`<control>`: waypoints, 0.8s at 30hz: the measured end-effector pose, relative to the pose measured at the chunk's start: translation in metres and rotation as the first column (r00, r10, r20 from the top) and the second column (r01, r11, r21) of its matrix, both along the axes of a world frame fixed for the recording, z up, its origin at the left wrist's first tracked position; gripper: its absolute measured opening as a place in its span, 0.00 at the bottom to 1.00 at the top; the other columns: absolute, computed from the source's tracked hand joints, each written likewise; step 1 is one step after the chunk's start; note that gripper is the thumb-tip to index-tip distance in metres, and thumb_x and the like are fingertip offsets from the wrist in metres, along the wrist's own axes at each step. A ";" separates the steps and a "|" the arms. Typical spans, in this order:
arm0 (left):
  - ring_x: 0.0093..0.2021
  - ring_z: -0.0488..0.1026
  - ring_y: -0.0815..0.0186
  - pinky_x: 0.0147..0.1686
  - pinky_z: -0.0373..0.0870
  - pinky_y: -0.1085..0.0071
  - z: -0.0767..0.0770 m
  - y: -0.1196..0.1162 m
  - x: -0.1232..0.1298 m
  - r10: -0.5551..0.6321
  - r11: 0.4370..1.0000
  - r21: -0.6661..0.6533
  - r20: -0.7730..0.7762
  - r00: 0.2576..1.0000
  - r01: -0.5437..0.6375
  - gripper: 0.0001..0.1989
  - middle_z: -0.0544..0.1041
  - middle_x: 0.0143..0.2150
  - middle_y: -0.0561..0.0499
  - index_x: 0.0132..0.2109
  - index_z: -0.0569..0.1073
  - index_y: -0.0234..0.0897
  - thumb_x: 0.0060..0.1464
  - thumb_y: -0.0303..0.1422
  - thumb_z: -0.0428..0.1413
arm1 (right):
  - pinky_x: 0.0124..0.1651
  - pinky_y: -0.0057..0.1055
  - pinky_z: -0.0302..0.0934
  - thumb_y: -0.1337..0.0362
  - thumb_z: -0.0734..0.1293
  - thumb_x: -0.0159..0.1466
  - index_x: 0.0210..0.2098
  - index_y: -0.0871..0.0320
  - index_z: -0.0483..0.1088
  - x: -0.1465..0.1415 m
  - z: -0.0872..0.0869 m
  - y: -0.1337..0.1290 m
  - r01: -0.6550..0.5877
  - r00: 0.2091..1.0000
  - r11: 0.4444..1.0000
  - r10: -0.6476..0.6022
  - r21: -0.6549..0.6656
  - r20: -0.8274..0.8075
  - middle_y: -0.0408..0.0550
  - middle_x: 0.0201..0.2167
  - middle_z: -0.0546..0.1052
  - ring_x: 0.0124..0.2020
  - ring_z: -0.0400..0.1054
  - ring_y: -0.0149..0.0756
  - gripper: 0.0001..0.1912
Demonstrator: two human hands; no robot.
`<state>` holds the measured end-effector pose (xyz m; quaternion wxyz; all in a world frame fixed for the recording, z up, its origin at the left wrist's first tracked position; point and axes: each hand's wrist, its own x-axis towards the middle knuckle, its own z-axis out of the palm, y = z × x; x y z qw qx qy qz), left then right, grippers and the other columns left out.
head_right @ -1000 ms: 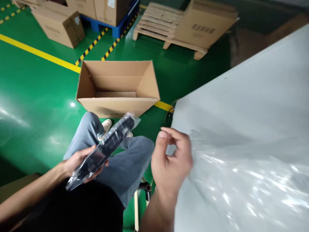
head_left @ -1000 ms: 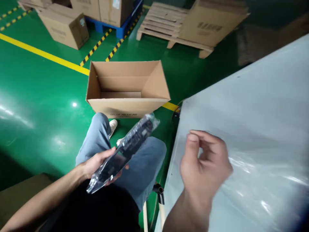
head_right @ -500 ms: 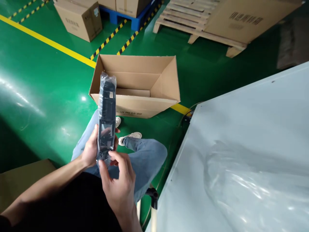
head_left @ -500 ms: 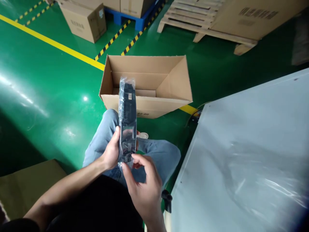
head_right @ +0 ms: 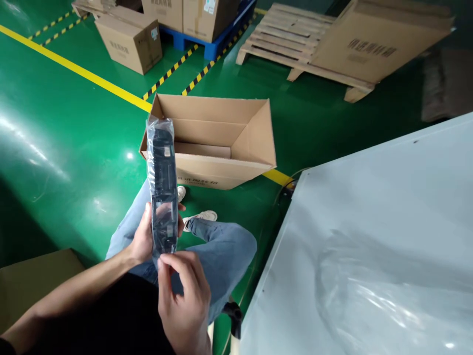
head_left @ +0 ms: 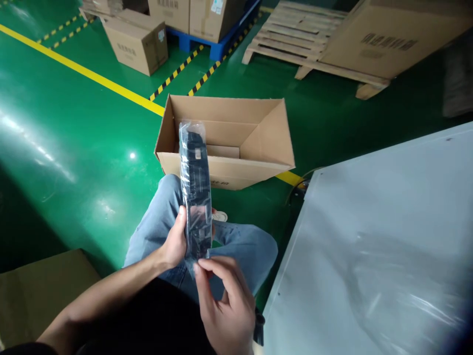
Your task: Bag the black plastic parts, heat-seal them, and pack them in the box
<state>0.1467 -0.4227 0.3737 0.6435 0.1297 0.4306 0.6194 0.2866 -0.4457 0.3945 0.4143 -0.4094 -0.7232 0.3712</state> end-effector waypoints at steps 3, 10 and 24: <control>0.27 0.70 0.65 0.27 0.65 0.70 -0.002 -0.003 -0.006 -0.143 0.990 0.023 0.045 0.989 0.142 0.46 0.77 0.29 0.46 0.50 0.80 0.29 0.54 0.71 0.51 | 0.35 0.33 0.73 0.66 0.70 0.68 0.45 0.52 0.76 0.007 -0.003 0.006 0.114 0.993 0.993 -0.114 0.003 -0.001 0.46 0.33 0.77 0.32 0.73 0.36 0.06; 0.28 0.74 0.59 0.31 0.69 0.65 -0.013 -0.029 -0.008 -0.594 0.805 0.046 0.087 0.800 0.592 0.51 0.79 0.29 0.40 0.44 0.84 0.28 0.53 0.75 0.45 | 0.53 0.43 0.76 0.60 0.72 0.67 0.65 0.50 0.69 0.007 0.002 0.022 0.247 0.963 0.953 -0.262 -0.174 -0.069 0.56 0.57 0.78 0.53 0.76 0.45 0.28; 0.54 0.76 0.54 0.57 0.68 0.63 0.010 -0.032 0.001 -0.357 0.896 -0.014 -0.615 0.703 0.443 0.25 0.81 0.54 0.44 0.59 0.76 0.38 0.64 0.50 0.60 | 0.61 0.49 0.74 0.52 0.68 0.71 0.67 0.50 0.67 0.010 -0.026 0.019 0.094 0.883 0.843 -0.316 -0.529 -0.346 0.57 0.65 0.75 0.61 0.75 0.48 0.27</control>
